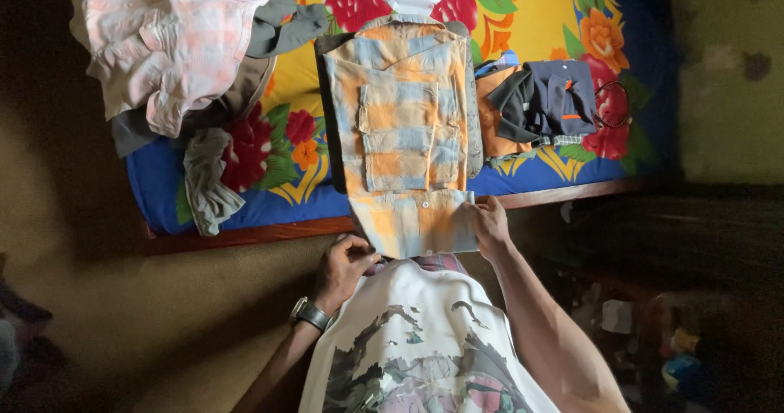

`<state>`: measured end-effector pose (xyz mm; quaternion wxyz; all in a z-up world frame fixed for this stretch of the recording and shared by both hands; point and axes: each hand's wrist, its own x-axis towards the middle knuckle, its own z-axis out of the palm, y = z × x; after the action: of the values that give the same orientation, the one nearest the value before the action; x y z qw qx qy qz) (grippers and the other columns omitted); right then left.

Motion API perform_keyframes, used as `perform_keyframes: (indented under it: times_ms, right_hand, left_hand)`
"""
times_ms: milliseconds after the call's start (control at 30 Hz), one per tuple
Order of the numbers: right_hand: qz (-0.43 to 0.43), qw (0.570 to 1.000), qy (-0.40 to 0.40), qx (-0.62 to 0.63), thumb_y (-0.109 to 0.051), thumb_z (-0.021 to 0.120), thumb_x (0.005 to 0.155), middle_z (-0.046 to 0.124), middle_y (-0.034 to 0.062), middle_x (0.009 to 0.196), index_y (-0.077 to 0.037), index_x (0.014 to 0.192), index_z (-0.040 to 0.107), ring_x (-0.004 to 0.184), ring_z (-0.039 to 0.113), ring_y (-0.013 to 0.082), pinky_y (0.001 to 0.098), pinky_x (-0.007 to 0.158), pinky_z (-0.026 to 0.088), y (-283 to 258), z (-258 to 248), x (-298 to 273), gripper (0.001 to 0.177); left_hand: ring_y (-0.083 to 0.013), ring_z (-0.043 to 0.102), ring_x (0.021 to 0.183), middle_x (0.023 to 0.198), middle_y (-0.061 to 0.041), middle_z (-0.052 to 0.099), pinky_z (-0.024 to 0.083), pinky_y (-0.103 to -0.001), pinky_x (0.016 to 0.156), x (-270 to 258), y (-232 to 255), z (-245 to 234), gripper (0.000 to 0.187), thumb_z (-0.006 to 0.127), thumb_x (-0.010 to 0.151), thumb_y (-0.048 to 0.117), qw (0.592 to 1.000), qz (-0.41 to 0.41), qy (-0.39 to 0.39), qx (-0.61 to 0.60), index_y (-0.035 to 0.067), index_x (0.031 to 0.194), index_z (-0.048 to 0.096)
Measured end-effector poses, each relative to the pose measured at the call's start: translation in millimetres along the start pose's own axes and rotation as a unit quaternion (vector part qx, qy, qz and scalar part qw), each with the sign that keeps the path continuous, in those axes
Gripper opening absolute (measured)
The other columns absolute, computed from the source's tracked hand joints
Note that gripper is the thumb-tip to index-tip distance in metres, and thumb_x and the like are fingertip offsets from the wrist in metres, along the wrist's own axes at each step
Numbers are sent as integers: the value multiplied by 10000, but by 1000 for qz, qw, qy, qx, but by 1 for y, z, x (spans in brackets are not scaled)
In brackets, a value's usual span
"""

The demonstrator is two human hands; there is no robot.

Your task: Folding a patterned long-sleeve shirt on a bed.

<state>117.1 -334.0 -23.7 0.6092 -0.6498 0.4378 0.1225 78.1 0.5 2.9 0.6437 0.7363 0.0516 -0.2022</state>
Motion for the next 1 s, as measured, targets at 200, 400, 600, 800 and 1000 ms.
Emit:
perform_keyframes:
  times_ms: [200, 400, 600, 800, 1000]
  right_hand:
    - [-10, 1000, -1, -22, -161, 712, 925, 637, 96, 1019, -19, 1153, 574, 889, 603, 180, 340, 728, 535, 0, -3, -1, 303]
    - [-27, 999, -2, -46, -170, 718, 929, 656, 90, 1042, -7, 1165, 592, 913, 601, 168, 321, 759, 519, 1, -2, 0, 313]
    - [0, 999, 2, -44, -172, 704, 931, 661, 99, 1035, -4, 1166, 597, 904, 606, 178, 333, 757, 528, -1, -2, 2, 308]
    - [10, 998, 13, -67, -190, 696, 938, 655, 81, 1052, -35, 1181, 593, 924, 602, 175, 335, 767, 517, -5, 1, -1, 307]
    - [-13, 999, -6, -40, -171, 714, 930, 653, 93, 1041, -11, 1164, 600, 914, 593, 175, 322, 762, 507, 5, -4, 9, 306]
  left_hand:
    - [-141, 647, 826, 939, -56, 606, 577, -308, 744, -4, 11, -1, 176, 796, 804, 91, 1000, 0, -9, -4, 3, 858, 653]
    - [-148, 645, 859, 961, -110, 691, 556, -343, 802, -3, -58, 4, 233, 781, 846, 91, 997, -47, -46, -27, -25, 979, 628]
    - [-142, 680, 847, 1030, -55, 661, 588, -342, 782, -7, -45, 5, 375, 679, 927, 150, 986, -126, -103, -41, 19, 1244, 526]
    - [-139, 665, 751, 977, -115, 685, 602, -304, 680, -4, -57, 13, 374, 590, 946, 46, 979, -113, -68, -153, 54, 1300, 470]
    - [-156, 706, 762, 942, -148, 729, 626, -318, 703, -7, -29, 3, 179, 632, 969, 46, 981, -85, -83, -156, -43, 1122, 606]
